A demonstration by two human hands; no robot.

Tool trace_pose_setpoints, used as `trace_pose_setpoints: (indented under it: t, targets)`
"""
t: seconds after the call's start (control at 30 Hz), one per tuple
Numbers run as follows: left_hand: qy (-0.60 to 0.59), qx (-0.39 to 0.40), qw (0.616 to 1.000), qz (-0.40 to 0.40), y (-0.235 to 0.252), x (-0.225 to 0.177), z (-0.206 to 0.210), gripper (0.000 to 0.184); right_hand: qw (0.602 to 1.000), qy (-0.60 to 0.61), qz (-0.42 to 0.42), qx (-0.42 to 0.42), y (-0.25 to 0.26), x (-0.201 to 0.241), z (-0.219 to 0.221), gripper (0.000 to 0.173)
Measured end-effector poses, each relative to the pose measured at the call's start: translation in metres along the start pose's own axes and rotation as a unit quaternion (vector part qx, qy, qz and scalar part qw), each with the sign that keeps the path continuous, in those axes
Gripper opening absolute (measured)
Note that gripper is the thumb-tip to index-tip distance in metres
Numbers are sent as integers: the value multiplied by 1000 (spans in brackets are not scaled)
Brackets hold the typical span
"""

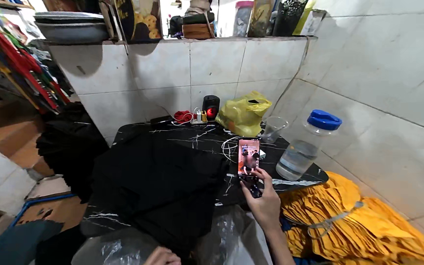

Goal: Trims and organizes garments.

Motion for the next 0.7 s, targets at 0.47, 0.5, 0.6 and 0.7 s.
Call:
trace_pose_setpoints:
  t: [0.47, 0.5, 0.6, 0.7]
  targets:
    - [76, -149, 986, -29, -2, 5, -19, 19, 927, 182, -129, 301, -85, 123, 52, 34]
    - [96, -137, 985, -32, 0, 3, -16, 24, 917, 178, -130, 332, -99, 134, 65, 36]
    - [133, -100, 985, -40, 6, -4, -9, 47, 914, 236, -119, 308, -116, 148, 76, 27]
    - [134, -68, 988, -41, 13, -17, 1, 21, 900, 322, -143, 259, -118, 165, 58, 14]
Point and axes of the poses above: each hand's wrist, its own y-axis towards the middle knuckle, its own z-axis out of the palm, x = y × z, the point moved 5 cm from there along y, towards the middle knuckle, and after that the axes turned 15 degrees about x, right-handed, at the moved point
